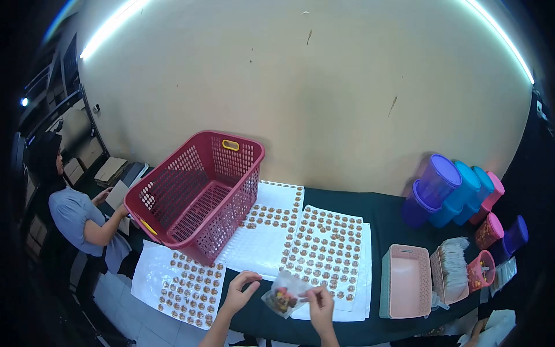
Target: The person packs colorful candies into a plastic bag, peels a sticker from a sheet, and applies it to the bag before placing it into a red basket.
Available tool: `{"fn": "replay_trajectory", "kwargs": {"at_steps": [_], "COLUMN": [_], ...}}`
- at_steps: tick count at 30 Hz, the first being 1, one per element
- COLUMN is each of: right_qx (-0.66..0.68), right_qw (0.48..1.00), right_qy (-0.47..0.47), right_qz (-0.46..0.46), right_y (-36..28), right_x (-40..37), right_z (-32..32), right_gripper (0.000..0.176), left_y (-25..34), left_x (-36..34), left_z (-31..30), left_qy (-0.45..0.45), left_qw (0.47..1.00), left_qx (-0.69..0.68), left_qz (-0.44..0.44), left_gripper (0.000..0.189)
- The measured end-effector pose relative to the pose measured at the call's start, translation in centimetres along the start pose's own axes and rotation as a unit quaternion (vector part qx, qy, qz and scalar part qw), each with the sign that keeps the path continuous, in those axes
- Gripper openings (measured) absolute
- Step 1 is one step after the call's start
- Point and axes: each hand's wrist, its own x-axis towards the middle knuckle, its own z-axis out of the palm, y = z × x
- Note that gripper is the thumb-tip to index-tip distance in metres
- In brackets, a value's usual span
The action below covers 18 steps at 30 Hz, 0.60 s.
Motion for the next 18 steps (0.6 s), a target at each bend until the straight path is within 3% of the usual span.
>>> {"fn": "replay_trajectory", "kwargs": {"at_steps": [1,3,5,7,11,12,15,18], "right_qx": [0.017,0.037,0.056,0.203,0.250,0.249,0.179,-0.042], "right_qw": [1.000,0.999,0.997,0.969,0.945,0.944,0.964,0.987], "right_qy": [0.017,-0.002,-0.022,-0.080,-0.139,-0.143,-0.176,-0.155], "right_qz": [0.004,0.023,0.042,0.113,0.158,0.161,0.085,0.026], "right_y": [-0.7,-1.4,-1.7,-1.7,-3.1,-3.1,-2.2,-0.6], "right_x": [0.1,-0.2,-0.8,-1.6,-1.8,-1.6,-0.5,0.1], "right_z": [-0.1,0.2,0.7,1.6,2.2,2.2,1.7,1.7], "right_gripper": [0.007,0.007,0.008,0.010,0.010,0.010,0.017,0.034], "left_y": [0.6,1.1,2.1,2.0,1.4,1.7,0.9,-0.4], "left_x": [-0.3,-1.4,-2.3,-2.7,-2.5,-2.3,-2.7,-4.0], "left_z": [0.2,0.8,2.5,3.6,2.6,2.2,1.9,0.7], "left_qy": [0.041,-0.027,-0.067,-0.072,-0.117,-0.099,-0.018,-0.028], "left_qw": [0.998,0.996,0.992,0.994,0.993,0.992,0.999,0.993], "left_qx": [0.032,0.076,0.082,0.066,0.024,0.060,0.027,-0.073], "left_qz": [0.024,0.040,0.069,0.048,0.011,0.056,0.006,-0.093], "left_gripper": [0.023,0.048,0.059,0.059,0.056,0.048,0.042,0.033]}}
